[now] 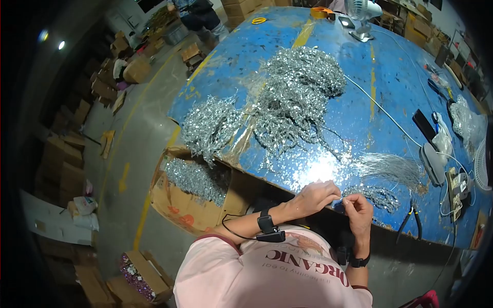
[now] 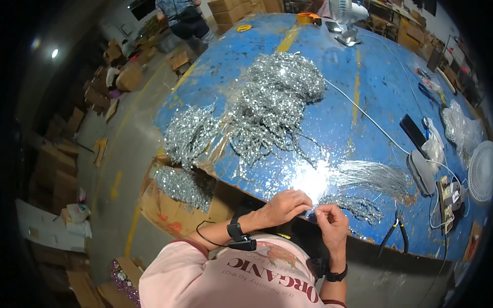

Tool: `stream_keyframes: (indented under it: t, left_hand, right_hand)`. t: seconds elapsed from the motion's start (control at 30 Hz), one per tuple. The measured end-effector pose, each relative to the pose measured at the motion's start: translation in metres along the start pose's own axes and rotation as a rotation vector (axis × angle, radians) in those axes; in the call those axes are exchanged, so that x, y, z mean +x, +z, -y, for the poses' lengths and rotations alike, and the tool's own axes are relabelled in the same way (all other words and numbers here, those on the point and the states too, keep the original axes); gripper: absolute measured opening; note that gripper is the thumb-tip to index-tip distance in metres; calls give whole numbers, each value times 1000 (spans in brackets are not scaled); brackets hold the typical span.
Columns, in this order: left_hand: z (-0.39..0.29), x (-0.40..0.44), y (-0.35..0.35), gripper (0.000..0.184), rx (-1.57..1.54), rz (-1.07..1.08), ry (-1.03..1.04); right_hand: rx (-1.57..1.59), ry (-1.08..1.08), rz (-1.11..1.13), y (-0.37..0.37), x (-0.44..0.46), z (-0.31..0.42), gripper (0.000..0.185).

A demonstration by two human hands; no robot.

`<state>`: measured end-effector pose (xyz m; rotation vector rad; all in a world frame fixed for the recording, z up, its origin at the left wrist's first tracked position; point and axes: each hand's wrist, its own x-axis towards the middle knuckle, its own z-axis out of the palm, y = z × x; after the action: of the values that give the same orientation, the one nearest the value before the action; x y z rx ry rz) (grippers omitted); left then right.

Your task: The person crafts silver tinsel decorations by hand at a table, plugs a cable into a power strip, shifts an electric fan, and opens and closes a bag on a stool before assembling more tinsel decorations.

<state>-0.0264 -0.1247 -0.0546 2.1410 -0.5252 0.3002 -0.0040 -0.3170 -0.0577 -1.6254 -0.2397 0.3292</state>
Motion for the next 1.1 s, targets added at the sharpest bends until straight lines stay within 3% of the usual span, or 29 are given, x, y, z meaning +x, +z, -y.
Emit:
stream_keyframes:
  t: [0.3, 0.6, 0.67, 0.77, 0.8, 0.87, 0.9, 0.93, 0.97, 1.03, 1.1]
  left_hand:
    - [2, -1, -3, 8, -139, 18, -82]
    - [-2, 4, 9, 9, 39, -134, 12]
    - [-7, 3, 18, 9, -164, -162, -143]
    - [-19, 13, 24, 37, -767, -24, -170]
    - [-10, 10, 33, 47, -843, 209, -284]
    - [-15, 23, 33, 30, -1104, 346, -340]
    - [-10, 25, 36, 23, -877, 225, -118]
    - [-2, 37, 34, 21, -500, 198, 244]
    - [-8, 38, 37, 21, -499, 99, 313]
    - [-9, 41, 43, 15, -578, 328, 172]
    - [-17, 43, 47, 8, -717, 315, 45]
  right_hand:
    - [91, 34, 6, 1, -2, -4, 3]
    - [-20, -28, -14, 0, -11, -1, 6]
    - [56, -8, -40, 0, -13, 4, 6]
    - [235, -64, -160, 6, -15, 25, 2]
    - [240, -81, -196, 6, -14, 28, 2]
    - [210, -125, -302, 0, -15, 18, 3]
    - [194, -156, -371, -4, -15, 12, 3]
    - [319, -260, -412, -11, -12, 1, 6]
    - [406, -256, -465, -19, -11, -5, 8]
    - [452, -301, -448, -24, -13, 0, 8]
    - [411, -442, -402, -32, -12, -6, 7]
